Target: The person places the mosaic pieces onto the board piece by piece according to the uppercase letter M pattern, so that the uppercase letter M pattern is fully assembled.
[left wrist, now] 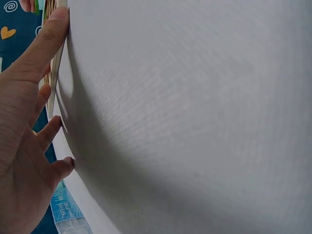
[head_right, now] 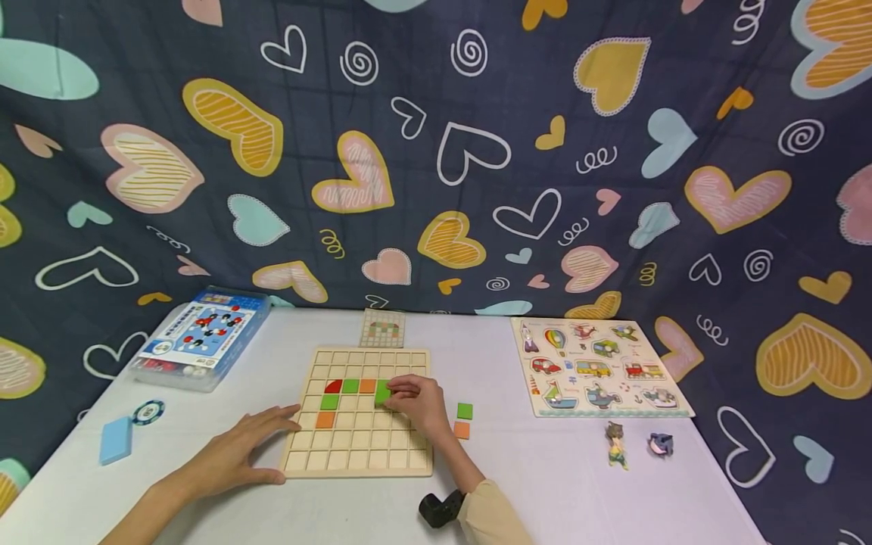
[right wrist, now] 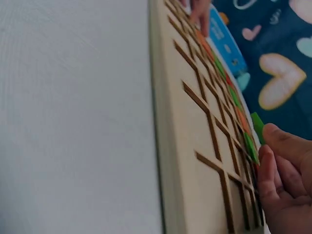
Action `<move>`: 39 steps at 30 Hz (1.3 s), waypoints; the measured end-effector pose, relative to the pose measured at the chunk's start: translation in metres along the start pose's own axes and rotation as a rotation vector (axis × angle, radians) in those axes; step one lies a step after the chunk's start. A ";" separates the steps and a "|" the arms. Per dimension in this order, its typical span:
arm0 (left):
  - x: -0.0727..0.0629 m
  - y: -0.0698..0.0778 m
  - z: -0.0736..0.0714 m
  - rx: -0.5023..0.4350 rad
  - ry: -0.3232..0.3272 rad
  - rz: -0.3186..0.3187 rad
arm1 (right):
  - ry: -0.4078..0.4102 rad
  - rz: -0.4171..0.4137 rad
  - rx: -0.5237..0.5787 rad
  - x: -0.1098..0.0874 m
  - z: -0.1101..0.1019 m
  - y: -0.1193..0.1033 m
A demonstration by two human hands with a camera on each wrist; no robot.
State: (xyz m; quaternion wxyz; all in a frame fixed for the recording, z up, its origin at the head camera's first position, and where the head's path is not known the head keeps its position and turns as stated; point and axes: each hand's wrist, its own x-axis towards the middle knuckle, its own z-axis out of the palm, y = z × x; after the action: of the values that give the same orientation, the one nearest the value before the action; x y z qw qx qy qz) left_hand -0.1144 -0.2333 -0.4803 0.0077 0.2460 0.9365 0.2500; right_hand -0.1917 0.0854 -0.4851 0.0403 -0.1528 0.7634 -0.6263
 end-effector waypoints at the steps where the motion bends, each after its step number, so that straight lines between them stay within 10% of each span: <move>1: 0.000 0.000 0.000 -0.003 0.000 -0.004 | -0.003 -0.003 -0.024 0.000 0.003 0.000; 20: 0.000 0.002 -0.003 -0.005 -0.017 -0.010 | 0.005 -0.139 -0.183 0.001 0.022 0.001; 39: -0.001 0.001 -0.002 -0.005 -0.005 0.018 | -0.036 -0.054 0.031 0.004 0.021 0.003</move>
State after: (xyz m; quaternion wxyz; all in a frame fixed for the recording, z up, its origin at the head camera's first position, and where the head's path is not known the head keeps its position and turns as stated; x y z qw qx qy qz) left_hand -0.1136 -0.2340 -0.4786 0.0086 0.2550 0.9336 0.2517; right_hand -0.1905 0.0653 -0.4921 0.0393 -0.1838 0.7483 -0.6361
